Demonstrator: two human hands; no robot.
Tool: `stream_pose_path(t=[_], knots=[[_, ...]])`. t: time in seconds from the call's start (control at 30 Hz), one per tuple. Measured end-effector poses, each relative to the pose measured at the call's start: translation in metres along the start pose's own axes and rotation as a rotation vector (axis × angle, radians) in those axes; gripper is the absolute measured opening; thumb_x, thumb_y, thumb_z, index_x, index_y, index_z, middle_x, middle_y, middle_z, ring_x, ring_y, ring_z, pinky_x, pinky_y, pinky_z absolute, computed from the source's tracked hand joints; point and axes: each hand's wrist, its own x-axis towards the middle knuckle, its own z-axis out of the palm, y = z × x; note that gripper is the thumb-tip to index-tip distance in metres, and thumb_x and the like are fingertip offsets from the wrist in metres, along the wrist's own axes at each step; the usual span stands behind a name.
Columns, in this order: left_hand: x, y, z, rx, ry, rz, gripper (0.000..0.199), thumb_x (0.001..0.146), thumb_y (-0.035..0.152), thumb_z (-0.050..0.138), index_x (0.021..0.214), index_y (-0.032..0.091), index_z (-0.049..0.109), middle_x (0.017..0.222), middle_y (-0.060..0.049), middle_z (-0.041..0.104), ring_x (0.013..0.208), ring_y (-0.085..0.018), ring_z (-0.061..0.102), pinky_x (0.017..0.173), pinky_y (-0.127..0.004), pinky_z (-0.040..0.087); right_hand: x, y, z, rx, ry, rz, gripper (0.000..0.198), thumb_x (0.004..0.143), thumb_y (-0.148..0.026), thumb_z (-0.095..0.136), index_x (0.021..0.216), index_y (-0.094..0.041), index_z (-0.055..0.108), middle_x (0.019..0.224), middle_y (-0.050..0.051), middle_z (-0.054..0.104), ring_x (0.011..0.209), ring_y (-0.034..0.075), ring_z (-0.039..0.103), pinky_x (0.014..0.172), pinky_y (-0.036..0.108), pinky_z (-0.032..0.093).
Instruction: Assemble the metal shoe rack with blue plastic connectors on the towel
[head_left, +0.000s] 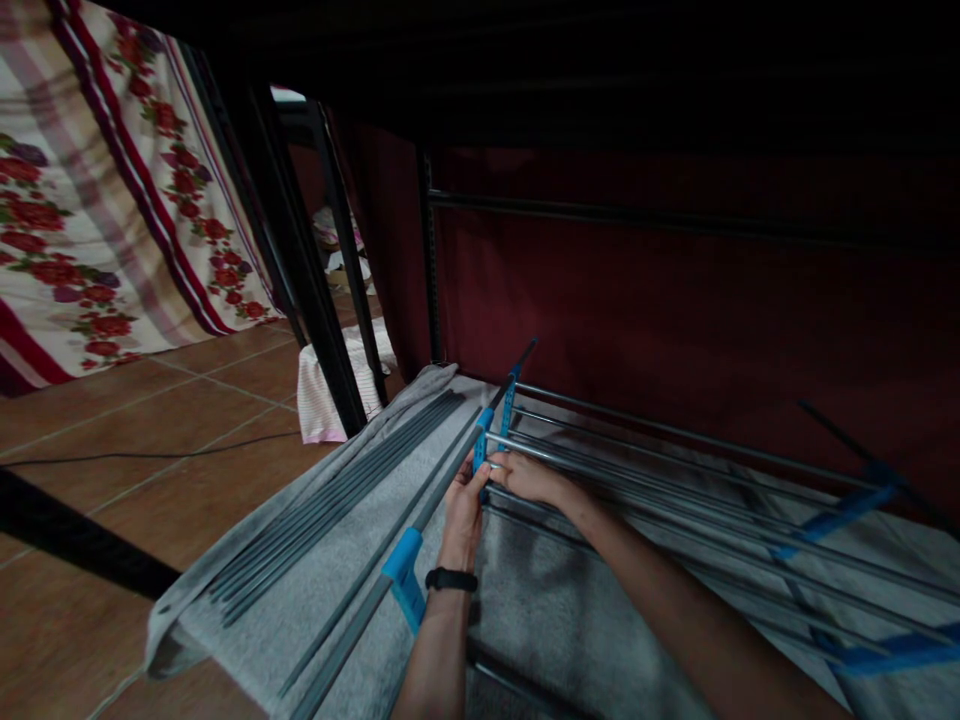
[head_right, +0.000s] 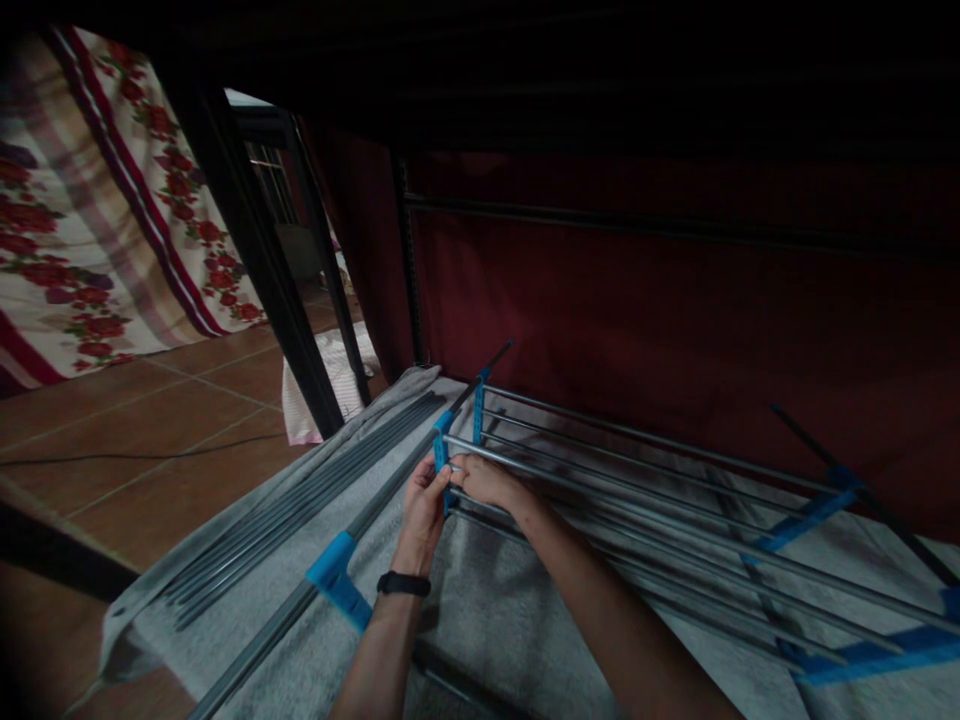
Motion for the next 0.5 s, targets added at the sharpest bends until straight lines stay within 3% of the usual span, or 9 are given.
stream_pose_path(t=[0.13,0.23,0.5], knots=[[0.000,-0.001,0.001,0.011,0.033,0.008,0.044,0.062,0.034,0.095,0.097,0.020,0.073,0.084,0.001,0.077,0.085,-0.016,0.074,0.092,-0.031,0.056,-0.002,-0.002,0.000,-0.035,0.013,0.031,0.031,0.098,-0.024,0.045,0.116,-0.017,0.070,0.120,0.010,0.075,0.108,0.021,0.066,0.098,0.031,0.049],[-0.001,-0.004,-0.001,0.017,0.055,0.008,0.048,0.061,0.035,0.096,0.100,0.020,0.074,0.096,-0.002,0.080,0.090,-0.018,0.075,0.093,-0.032,0.056,-0.006,-0.007,-0.002,-0.070,0.012,0.054,0.034,0.100,-0.027,0.042,0.119,-0.018,0.068,0.119,0.009,0.075,0.109,0.020,0.066,0.095,0.030,0.050],[-0.004,-0.017,-0.011,0.155,0.054,0.067,0.054,0.068,0.038,0.090,0.118,0.024,0.075,0.126,-0.007,0.077,0.129,-0.028,0.066,0.117,-0.042,0.046,-0.017,-0.027,-0.006,-0.227,0.002,0.148,0.037,0.099,-0.026,0.040,0.124,-0.017,0.064,0.121,0.015,0.074,0.109,0.024,0.070,0.095,0.034,0.050]])
